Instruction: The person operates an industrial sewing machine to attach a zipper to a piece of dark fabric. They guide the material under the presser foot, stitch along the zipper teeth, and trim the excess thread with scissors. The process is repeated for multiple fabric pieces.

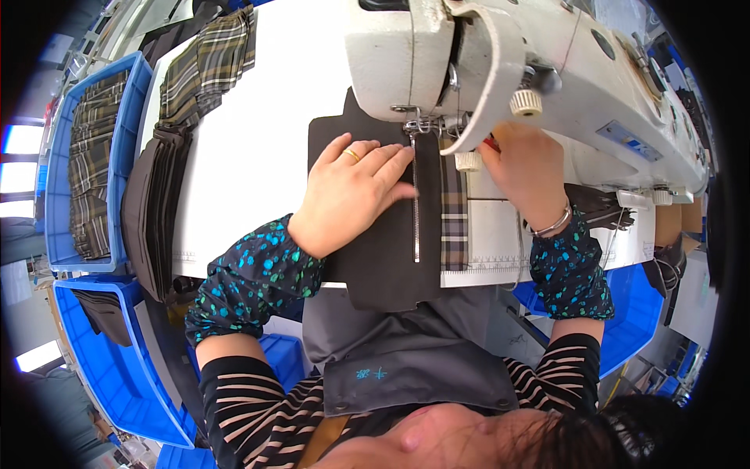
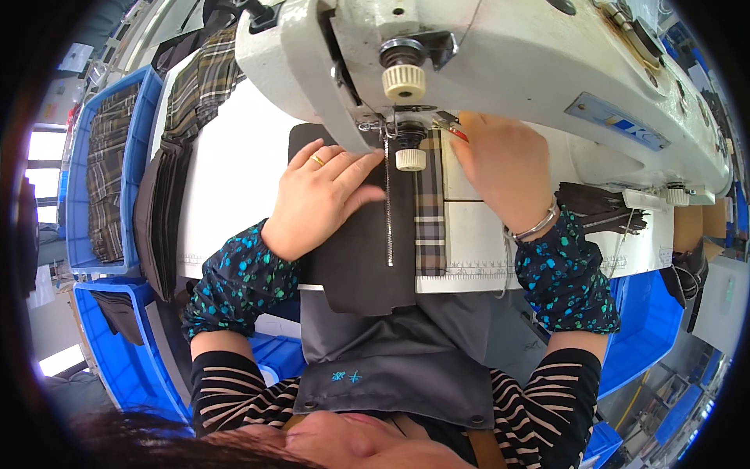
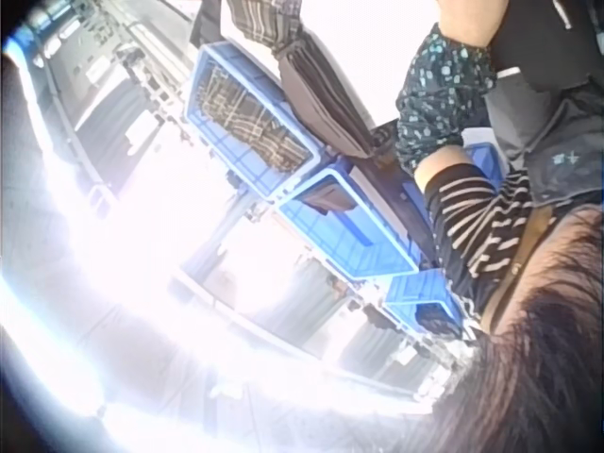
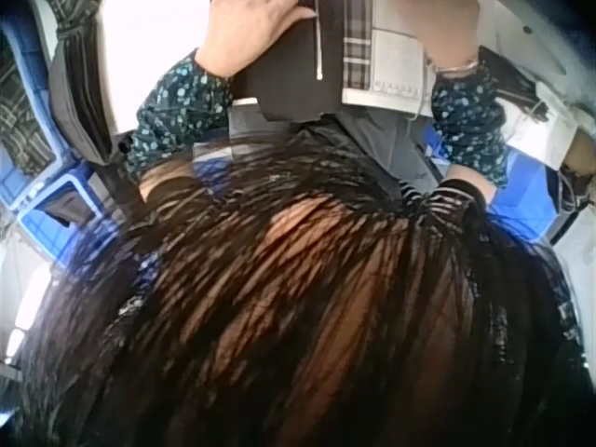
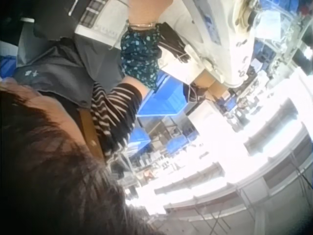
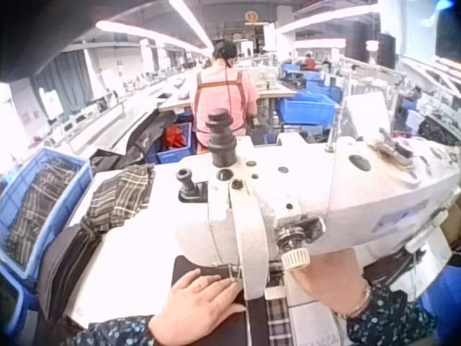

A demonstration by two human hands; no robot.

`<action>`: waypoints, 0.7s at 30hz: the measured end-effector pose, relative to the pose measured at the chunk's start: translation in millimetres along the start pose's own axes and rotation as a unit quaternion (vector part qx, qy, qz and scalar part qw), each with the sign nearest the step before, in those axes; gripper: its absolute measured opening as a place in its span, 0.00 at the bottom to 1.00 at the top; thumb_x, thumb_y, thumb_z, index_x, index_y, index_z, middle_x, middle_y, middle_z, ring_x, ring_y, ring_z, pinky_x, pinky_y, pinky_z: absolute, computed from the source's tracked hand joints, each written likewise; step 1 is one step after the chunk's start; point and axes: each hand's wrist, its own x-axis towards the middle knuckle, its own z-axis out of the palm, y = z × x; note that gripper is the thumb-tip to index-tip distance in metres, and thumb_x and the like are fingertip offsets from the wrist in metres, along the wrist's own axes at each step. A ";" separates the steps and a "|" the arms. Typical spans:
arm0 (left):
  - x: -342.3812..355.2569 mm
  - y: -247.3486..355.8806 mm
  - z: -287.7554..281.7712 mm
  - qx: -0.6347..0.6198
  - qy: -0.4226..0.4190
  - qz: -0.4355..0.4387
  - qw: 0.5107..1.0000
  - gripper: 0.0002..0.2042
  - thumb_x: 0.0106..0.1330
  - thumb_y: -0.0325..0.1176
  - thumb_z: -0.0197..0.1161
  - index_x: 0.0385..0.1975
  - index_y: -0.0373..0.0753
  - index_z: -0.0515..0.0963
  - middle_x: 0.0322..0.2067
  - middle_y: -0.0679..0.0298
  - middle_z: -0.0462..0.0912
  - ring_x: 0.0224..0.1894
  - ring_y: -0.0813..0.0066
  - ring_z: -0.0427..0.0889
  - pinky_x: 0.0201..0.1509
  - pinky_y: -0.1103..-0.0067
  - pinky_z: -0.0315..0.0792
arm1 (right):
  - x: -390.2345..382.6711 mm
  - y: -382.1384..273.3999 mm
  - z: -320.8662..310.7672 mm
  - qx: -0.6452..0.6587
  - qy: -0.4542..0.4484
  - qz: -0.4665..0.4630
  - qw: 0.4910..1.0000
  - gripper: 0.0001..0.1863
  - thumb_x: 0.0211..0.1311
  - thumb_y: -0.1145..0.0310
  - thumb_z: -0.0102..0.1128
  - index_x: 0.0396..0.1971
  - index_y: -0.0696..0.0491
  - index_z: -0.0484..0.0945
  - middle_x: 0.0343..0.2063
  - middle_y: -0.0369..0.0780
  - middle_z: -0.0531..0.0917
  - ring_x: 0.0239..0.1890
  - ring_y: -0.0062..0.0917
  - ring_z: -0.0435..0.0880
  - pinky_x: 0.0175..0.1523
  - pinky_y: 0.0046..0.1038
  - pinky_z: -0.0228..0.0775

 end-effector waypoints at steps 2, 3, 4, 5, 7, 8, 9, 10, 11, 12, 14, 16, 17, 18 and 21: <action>4.6 -4.0 5.2 0.048 0.033 0.051 0.997 0.22 0.65 0.39 0.64 0.59 0.40 0.82 0.42 0.68 0.85 0.45 0.68 0.84 0.53 0.69 0.78 | -7.8 0.3 14.8 -0.022 0.001 -0.014 1.000 0.06 0.66 0.65 0.63 0.31 0.50 0.78 0.25 0.39 0.82 0.29 0.35 0.85 0.33 0.37 0.77; 7.3 -3.1 6.0 0.069 0.024 0.062 0.995 0.22 0.64 0.37 0.63 0.58 0.41 0.83 0.38 0.69 0.83 0.42 0.70 0.83 0.48 0.71 0.77 | -10.7 0.7 18.7 -0.033 0.002 -0.022 0.999 0.04 0.64 0.67 0.62 0.32 0.50 0.77 0.26 0.39 0.81 0.30 0.36 0.86 0.33 0.37 0.77; 11.8 -1.5 5.4 0.088 0.014 0.068 0.994 0.21 0.62 0.34 0.63 0.57 0.41 0.83 0.35 0.70 0.80 0.38 0.72 0.81 0.43 0.73 0.76 | -10.3 0.4 17.8 -0.043 -0.010 -0.024 0.999 0.03 0.63 0.68 0.62 0.33 0.50 0.78 0.26 0.39 0.82 0.31 0.36 0.86 0.34 0.37 0.78; 16.4 -0.8 6.3 0.106 0.003 0.075 0.991 0.21 0.61 0.32 0.62 0.55 0.41 0.84 0.31 0.71 0.78 0.34 0.74 0.80 0.38 0.75 0.75 | -9.4 -0.6 15.9 -0.053 -0.022 -0.026 0.998 0.03 0.62 0.69 0.62 0.35 0.50 0.79 0.27 0.39 0.82 0.32 0.36 0.86 0.35 0.37 0.78; 19.4 -5.5 15.8 0.091 0.038 0.093 0.991 0.16 0.61 0.33 0.63 0.48 0.42 0.84 0.29 0.72 0.77 0.30 0.76 0.79 0.32 0.78 0.72 | -7.5 1.4 10.4 -0.038 -0.044 -0.014 0.998 0.06 0.63 0.71 0.60 0.38 0.51 0.81 0.28 0.40 0.84 0.33 0.36 0.87 0.36 0.37 0.78; 19.2 -6.6 15.9 0.091 0.040 0.093 0.991 0.14 0.61 0.33 0.63 0.46 0.42 0.84 0.29 0.72 0.77 0.30 0.76 0.80 0.32 0.79 0.72 | -7.0 5.7 6.5 -0.013 -0.054 0.000 0.998 0.06 0.64 0.71 0.59 0.40 0.51 0.81 0.30 0.40 0.85 0.34 0.37 0.87 0.37 0.38 0.79; 18.7 -8.0 15.8 0.091 0.041 0.093 0.991 0.13 0.61 0.33 0.63 0.44 0.42 0.84 0.29 0.72 0.77 0.30 0.77 0.80 0.33 0.79 0.73 | -6.5 9.0 4.4 0.013 -0.064 0.014 0.998 0.07 0.66 0.72 0.59 0.42 0.52 0.82 0.31 0.41 0.85 0.36 0.37 0.88 0.38 0.39 0.79; 16.2 -8.8 17.1 0.085 0.054 0.084 0.991 0.11 0.61 0.33 0.63 0.43 0.43 0.84 0.28 0.72 0.77 0.30 0.77 0.80 0.32 0.78 0.74 | -7.1 11.9 4.6 0.066 -0.053 0.010 0.996 0.08 0.68 0.70 0.58 0.43 0.51 0.82 0.33 0.41 0.86 0.37 0.38 0.88 0.39 0.39 0.79; 12.0 -10.4 17.7 0.079 0.066 0.075 0.992 0.10 0.61 0.33 0.64 0.41 0.43 0.83 0.28 0.72 0.77 0.29 0.77 0.81 0.32 0.78 0.74 | -6.4 15.1 5.6 0.119 -0.042 0.007 0.992 0.08 0.70 0.69 0.57 0.45 0.51 0.82 0.35 0.41 0.86 0.38 0.39 0.88 0.41 0.40 0.79; 8.8 -11.7 17.2 0.073 0.079 0.066 0.992 0.08 0.61 0.32 0.65 0.40 0.44 0.83 0.27 0.72 0.77 0.29 0.77 0.81 0.32 0.77 0.75 | -6.2 16.8 5.8 0.171 -0.031 0.004 0.985 0.09 0.71 0.68 0.57 0.46 0.51 0.82 0.37 0.42 0.87 0.40 0.40 0.88 0.42 0.41 0.79; 4.9 -12.0 14.0 0.028 0.074 0.011 0.997 0.06 0.64 0.31 0.68 0.39 0.44 0.84 0.25 0.69 0.80 0.28 0.72 0.84 0.31 0.75 0.76 | -6.0 8.3 3.9 0.195 -0.051 0.019 0.979 0.09 0.72 0.66 0.59 0.47 0.51 0.81 0.39 0.42 0.87 0.42 0.41 0.88 0.44 0.42 0.78; 6.7 -12.0 16.9 -0.023 0.101 -0.043 0.994 0.03 0.66 0.32 0.68 0.36 0.44 0.82 0.24 0.68 0.81 0.25 0.65 0.83 0.29 0.70 0.77 | -4.0 -0.7 -2.4 0.226 -0.076 0.026 0.971 0.11 0.71 0.65 0.62 0.49 0.51 0.79 0.41 0.42 0.87 0.43 0.41 0.88 0.45 0.42 0.78; 6.9 -11.4 17.1 -0.057 0.086 -0.085 0.991 0.03 0.66 0.33 0.68 0.35 0.43 0.82 0.24 0.67 0.82 0.25 0.63 0.84 0.29 0.70 0.77 | -1.7 -4.0 -8.4 0.246 -0.093 0.024 0.965 0.12 0.70 0.65 0.64 0.50 0.50 0.79 0.42 0.42 0.87 0.43 0.41 0.88 0.45 0.42 0.78; 7.4 -10.7 15.4 -0.091 0.071 -0.128 0.985 0.04 0.67 0.34 0.68 0.34 0.43 0.82 0.24 0.66 0.83 0.24 0.61 0.84 0.29 0.69 0.77 | 0.2 -5.7 -11.5 0.265 -0.109 0.022 0.958 0.14 0.68 0.64 0.66 0.50 0.50 0.78 0.42 0.41 0.87 0.43 0.41 0.88 0.46 0.41 0.78; 23.7 -3.0 1.8 -0.166 0.027 -0.223 0.960 0.09 0.68 0.38 0.68 0.30 0.41 0.82 0.23 0.62 0.84 0.24 0.57 0.84 0.30 0.66 0.77 | -1.5 -2.3 -7.5 0.251 -0.113 0.018 0.961 0.18 0.65 0.65 0.70 0.51 0.50 0.77 0.43 0.40 0.87 0.43 0.40 0.88 0.46 0.41 0.78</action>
